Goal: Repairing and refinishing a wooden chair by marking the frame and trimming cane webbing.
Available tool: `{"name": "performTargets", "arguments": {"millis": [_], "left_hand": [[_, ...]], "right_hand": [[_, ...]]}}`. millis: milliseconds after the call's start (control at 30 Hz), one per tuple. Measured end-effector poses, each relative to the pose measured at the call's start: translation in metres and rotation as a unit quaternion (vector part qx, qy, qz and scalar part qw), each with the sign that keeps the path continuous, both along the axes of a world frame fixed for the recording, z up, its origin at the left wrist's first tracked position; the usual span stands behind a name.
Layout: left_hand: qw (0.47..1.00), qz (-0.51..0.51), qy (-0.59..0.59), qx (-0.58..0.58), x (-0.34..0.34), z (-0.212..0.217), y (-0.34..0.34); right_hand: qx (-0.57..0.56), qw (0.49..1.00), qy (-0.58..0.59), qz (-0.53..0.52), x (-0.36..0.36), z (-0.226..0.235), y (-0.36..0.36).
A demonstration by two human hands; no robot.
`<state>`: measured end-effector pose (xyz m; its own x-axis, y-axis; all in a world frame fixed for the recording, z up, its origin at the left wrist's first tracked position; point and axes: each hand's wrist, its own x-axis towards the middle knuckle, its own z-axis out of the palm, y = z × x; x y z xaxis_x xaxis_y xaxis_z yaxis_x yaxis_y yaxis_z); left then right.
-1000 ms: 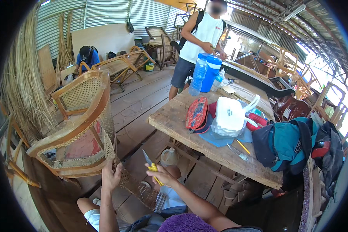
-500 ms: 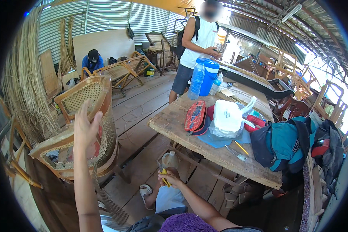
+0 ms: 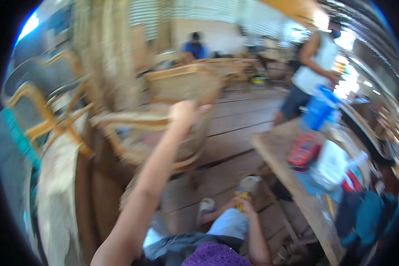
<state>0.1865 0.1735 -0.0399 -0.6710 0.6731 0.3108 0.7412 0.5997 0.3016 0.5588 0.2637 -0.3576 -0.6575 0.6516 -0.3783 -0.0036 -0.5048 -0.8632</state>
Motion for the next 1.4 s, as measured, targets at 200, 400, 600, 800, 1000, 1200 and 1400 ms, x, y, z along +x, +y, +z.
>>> {"name": "performTargets", "arguments": {"millis": [200,400,600,800,1000,1200,1400], "left_hand": [[0.989,-0.035,0.121,0.077,-0.005,-0.018,-0.012],[0.983,-0.068,0.147,0.086,0.012,-0.023,-0.058],[0.973,-0.103,0.171,0.113,0.018,-0.020,-0.129],[0.978,-0.093,0.154,0.104,0.012,-0.025,-0.154],[0.923,-0.138,0.003,0.359,0.017,-0.044,-0.165],[0.827,-0.002,-0.023,0.561,0.028,-0.083,-0.208],[0.943,0.030,0.002,0.332,0.037,-0.111,-0.224]], "right_hand": [[-0.015,1.000,-0.006,0.005,0.005,0.000,0.004],[-0.030,0.999,0.015,0.027,0.004,-0.006,0.011],[-0.053,0.998,0.013,0.039,-0.007,0.013,0.010],[-0.101,0.991,-0.018,0.083,-0.033,0.027,0.007],[-0.043,0.992,-0.015,0.116,-0.036,0.018,-0.009],[0.087,0.994,-0.046,0.052,-0.031,0.010,-0.012],[0.222,0.956,-0.144,0.127,-0.049,0.032,-0.047]]}}
